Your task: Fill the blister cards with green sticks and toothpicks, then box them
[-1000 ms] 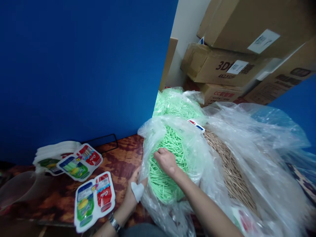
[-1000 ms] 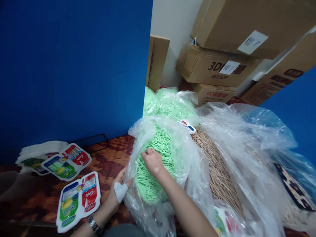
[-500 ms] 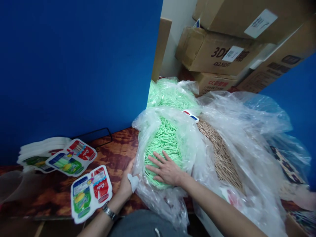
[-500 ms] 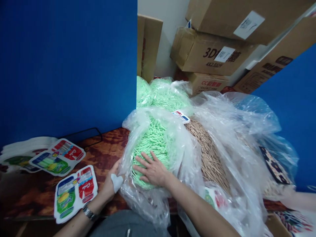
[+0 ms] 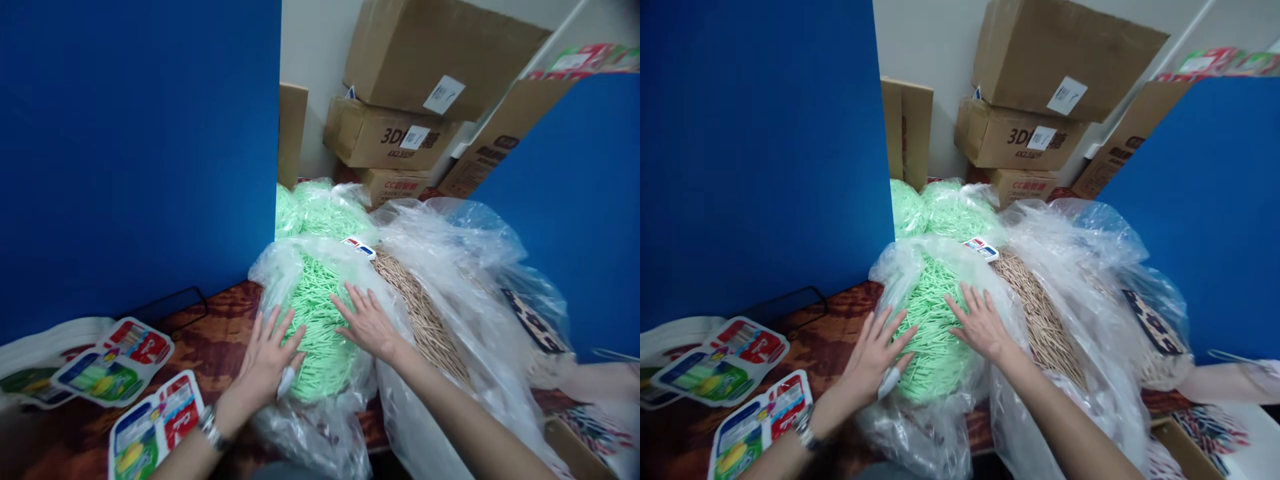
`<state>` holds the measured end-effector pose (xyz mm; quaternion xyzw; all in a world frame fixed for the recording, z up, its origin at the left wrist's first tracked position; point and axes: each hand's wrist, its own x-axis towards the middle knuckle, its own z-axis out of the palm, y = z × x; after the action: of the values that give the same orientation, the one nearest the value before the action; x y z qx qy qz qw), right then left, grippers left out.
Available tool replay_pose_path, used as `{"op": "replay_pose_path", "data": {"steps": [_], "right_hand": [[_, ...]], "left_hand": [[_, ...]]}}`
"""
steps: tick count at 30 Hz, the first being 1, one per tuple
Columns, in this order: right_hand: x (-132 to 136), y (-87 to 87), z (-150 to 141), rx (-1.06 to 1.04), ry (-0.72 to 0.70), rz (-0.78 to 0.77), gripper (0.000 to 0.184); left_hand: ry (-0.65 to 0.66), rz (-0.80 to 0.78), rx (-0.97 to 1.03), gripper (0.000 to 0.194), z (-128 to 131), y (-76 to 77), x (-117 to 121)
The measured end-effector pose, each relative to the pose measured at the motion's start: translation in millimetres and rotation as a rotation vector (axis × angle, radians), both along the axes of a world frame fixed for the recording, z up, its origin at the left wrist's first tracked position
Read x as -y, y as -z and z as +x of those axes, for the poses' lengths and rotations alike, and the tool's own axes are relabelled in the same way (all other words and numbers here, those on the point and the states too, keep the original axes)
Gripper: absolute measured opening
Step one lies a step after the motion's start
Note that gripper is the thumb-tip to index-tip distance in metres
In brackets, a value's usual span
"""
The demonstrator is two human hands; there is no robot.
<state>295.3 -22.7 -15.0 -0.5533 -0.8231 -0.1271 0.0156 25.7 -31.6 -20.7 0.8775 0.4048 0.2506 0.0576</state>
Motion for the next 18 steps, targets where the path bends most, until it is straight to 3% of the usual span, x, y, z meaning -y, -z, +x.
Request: {"op": "replay_pose_path", "data": {"steps": [3, 5, 8, 11, 13, 15, 18], "right_hand": [[4.3, 1.0, 22.7, 0.062, 0.147, -0.040, 0.077], [9.7, 6.0, 35.3, 0.077, 0.219, -0.099, 0.081], [14.1, 17.5, 52.2, 0.066, 0.270, -0.241, 0.091], [10.9, 22.2, 63.4, 0.029, 0.273, -0.406, 0.099], [5.8, 13.7, 64.3, 0.027, 0.267, -0.491, 0.102], [-0.6, -5.4, 57.3, 0.042, 0.249, -0.519, 0.095], [-13.4, -39.9, 32.1, 0.050, 0.210, -0.458, 0.050]], "left_hand": [[-0.108, 0.002, -0.203, 0.036, 15.1, -0.9, -42.3], [-0.215, -0.044, -0.323, 0.037, 11.3, 5.5, -63.8], [-0.340, -0.108, -0.415, 0.045, -14.9, 16.7, -77.4], [-0.454, -0.146, -0.443, 0.048, -51.2, 25.7, -73.1], [-0.496, -0.178, -0.461, 0.046, -70.1, 29.1, -66.0], [-0.532, -0.198, -0.470, 0.044, -78.8, 28.9, -58.8], [-0.556, -0.073, -0.406, 0.038, -69.6, 20.6, -53.6]]}}
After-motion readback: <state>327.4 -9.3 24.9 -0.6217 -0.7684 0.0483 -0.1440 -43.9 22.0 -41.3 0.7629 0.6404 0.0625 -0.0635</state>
